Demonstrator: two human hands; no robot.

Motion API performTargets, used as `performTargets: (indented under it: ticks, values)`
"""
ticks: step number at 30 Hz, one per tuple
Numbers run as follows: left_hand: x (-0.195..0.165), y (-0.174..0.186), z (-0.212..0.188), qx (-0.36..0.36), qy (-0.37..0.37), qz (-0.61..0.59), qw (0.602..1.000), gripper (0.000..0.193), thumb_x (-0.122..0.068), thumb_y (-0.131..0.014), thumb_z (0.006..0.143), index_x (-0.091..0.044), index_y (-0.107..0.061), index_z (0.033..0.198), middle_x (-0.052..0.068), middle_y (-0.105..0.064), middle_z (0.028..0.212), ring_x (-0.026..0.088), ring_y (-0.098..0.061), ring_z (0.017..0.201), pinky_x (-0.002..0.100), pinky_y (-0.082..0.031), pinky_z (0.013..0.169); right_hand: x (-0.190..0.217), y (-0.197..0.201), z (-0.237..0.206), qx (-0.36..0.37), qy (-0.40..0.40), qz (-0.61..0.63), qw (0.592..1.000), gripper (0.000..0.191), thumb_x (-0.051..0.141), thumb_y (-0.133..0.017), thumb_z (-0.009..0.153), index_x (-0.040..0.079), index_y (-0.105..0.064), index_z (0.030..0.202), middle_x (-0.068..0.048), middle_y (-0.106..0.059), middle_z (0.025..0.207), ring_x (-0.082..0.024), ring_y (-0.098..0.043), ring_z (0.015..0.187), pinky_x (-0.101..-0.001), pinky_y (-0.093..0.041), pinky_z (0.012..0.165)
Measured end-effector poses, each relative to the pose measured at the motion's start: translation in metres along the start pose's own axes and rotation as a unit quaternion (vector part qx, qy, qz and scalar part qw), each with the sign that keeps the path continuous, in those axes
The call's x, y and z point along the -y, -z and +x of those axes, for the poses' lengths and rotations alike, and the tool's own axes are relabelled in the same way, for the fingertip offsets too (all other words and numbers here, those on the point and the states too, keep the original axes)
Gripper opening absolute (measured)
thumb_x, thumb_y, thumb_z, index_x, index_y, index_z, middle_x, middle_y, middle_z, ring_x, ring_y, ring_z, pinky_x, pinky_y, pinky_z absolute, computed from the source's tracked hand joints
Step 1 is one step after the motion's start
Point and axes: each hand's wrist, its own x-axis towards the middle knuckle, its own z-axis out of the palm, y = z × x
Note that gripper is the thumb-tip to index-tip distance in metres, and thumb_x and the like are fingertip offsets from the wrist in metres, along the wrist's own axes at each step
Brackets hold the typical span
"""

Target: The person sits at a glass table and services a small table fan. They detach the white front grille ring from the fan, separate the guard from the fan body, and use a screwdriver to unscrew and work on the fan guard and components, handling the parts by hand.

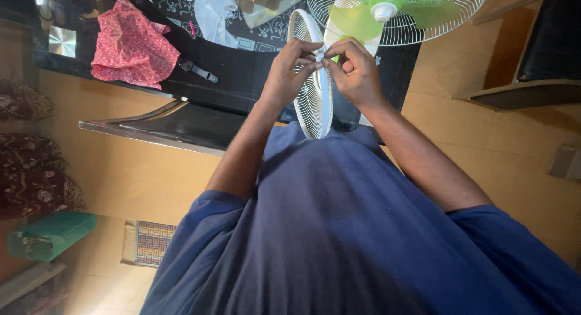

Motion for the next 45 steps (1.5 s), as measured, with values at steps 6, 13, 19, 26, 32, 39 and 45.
performTargets:
  ticks: [6, 13, 19, 26, 32, 39, 45]
  values:
    - [-0.003, 0.000, -0.001, 0.010, -0.014, 0.009, 1.000, 0.036, 0.000, -0.077, 0.094, -0.003, -0.065, 0.129, 0.008, -0.064, 0.113, 0.016, -0.071, 0.102, 0.029, -0.061, 0.090, 0.010, 0.002, 0.002, 0.006, 0.043, -0.050, 0.998, 0.016, -0.004, -0.075, 0.098, 0.001, -0.061, 0.103, -0.008, -0.064, 0.106, -0.012, -0.056, 0.077, -0.0267, -0.044, 0.063]
    - [-0.006, 0.001, 0.001, 0.040, -0.023, 0.031, 0.998, 0.038, -0.001, -0.077, 0.095, -0.003, -0.065, 0.131, 0.009, -0.063, 0.113, 0.017, -0.070, 0.103, 0.030, -0.062, 0.091, 0.021, 0.015, 0.006, 0.071, 0.031, -0.107, 0.991, 0.017, -0.004, -0.075, 0.094, 0.002, -0.061, 0.103, -0.006, -0.061, 0.104, -0.013, -0.055, 0.070, -0.0273, -0.045, 0.061]
    - [-0.008, 0.001, 0.003, 0.044, -0.017, 0.035, 0.998, 0.038, -0.002, -0.077, 0.094, -0.003, -0.065, 0.130, 0.009, -0.063, 0.113, 0.017, -0.071, 0.103, 0.030, -0.062, 0.091, 0.018, 0.013, 0.007, 0.077, 0.006, -0.053, 0.996, 0.016, -0.003, -0.071, 0.098, 0.001, -0.059, 0.107, -0.007, -0.057, 0.110, -0.011, -0.061, 0.077, -0.0252, -0.048, 0.063]
    - [-0.006, -0.002, 0.000, 0.027, -0.037, 0.044, 0.998, 0.038, -0.001, -0.078, 0.093, -0.003, -0.065, 0.129, 0.009, -0.064, 0.114, 0.016, -0.073, 0.101, 0.029, -0.061, 0.089, 0.010, 0.020, 0.003, 0.070, 0.030, -0.055, 0.996, 0.019, -0.004, -0.070, 0.100, 0.003, -0.066, 0.117, -0.007, -0.063, 0.114, -0.015, -0.061, 0.081, -0.0277, -0.048, 0.065]
    - [0.000, 0.000, 0.002, 0.037, -0.036, 0.046, 0.998, 0.040, 0.000, -0.077, 0.093, -0.004, -0.065, 0.131, 0.009, -0.064, 0.115, 0.016, -0.073, 0.103, 0.029, -0.062, 0.092, 0.007, 0.022, -0.004, 0.083, 0.123, -0.176, 0.973, 0.024, 0.000, -0.074, 0.096, 0.006, -0.068, 0.118, -0.009, -0.065, 0.116, -0.022, -0.071, 0.084, -0.0326, -0.055, 0.069]
    - [-0.002, 0.000, 0.001, 0.032, -0.028, 0.048, 0.998, 0.040, -0.003, -0.080, 0.093, -0.005, -0.065, 0.130, 0.009, -0.064, 0.114, 0.017, -0.072, 0.102, 0.029, -0.062, 0.091, 0.005, 0.020, -0.004, 0.075, 0.129, -0.198, 0.969, 0.020, 0.001, -0.075, 0.096, 0.007, -0.068, 0.113, -0.007, -0.065, 0.114, -0.023, -0.070, 0.084, -0.0351, -0.054, 0.069]
    - [-0.005, 0.001, 0.002, 0.033, -0.013, 0.043, 0.998, 0.039, -0.004, -0.079, 0.093, -0.005, -0.065, 0.130, 0.009, -0.064, 0.114, 0.016, -0.072, 0.102, 0.029, -0.062, 0.091, 0.010, 0.017, -0.001, 0.089, 0.088, -0.160, 0.979, 0.016, 0.003, -0.072, 0.100, 0.006, -0.063, 0.113, -0.008, -0.062, 0.113, -0.022, -0.068, 0.081, -0.0337, -0.053, 0.068]
